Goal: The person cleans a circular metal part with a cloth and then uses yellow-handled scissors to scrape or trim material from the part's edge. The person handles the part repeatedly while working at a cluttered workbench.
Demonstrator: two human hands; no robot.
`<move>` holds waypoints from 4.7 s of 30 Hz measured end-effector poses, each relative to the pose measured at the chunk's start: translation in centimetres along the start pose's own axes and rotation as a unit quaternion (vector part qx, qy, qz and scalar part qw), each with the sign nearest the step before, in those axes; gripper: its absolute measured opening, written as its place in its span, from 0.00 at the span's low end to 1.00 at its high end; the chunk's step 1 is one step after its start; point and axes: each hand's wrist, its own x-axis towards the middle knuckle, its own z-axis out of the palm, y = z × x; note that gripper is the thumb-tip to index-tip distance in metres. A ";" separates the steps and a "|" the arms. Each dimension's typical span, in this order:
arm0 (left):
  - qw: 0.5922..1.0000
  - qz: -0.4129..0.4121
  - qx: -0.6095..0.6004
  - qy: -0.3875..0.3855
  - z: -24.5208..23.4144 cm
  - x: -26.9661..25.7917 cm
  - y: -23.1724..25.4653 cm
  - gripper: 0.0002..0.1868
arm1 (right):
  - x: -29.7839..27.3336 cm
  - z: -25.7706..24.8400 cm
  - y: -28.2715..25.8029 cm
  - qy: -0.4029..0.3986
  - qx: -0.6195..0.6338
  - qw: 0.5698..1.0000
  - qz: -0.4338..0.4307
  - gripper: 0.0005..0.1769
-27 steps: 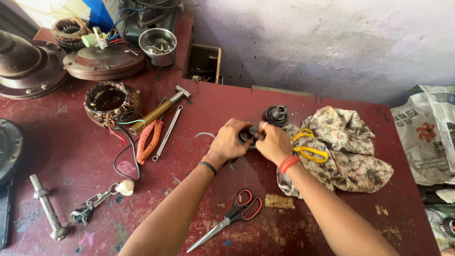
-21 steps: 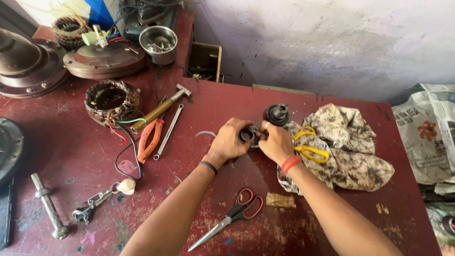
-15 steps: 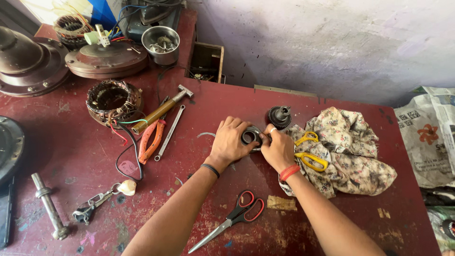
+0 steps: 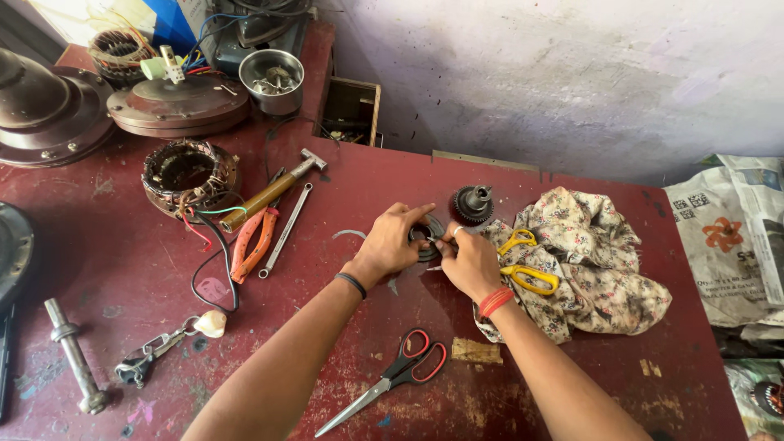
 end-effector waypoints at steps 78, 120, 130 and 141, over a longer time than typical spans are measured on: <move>0.983 -0.049 0.100 0.147 2.9 -1.5 2.2 0.20 | -1.6 0.1 -0.7 0.125 0.035 0.991 -0.039 0.06; 0.991 -0.070 0.079 0.084 2.1 -0.7 1.1 0.22 | 2.3 -0.4 0.3 -0.045 -0.002 0.997 0.061 0.02; 0.991 -0.075 0.083 0.079 2.2 -0.8 1.1 0.22 | 2.3 -0.2 0.0 -0.046 -0.009 0.997 0.062 0.02; 0.991 -0.078 0.065 0.083 2.3 -0.8 1.0 0.23 | 1.9 -0.2 0.5 -0.049 -0.010 0.998 0.042 0.02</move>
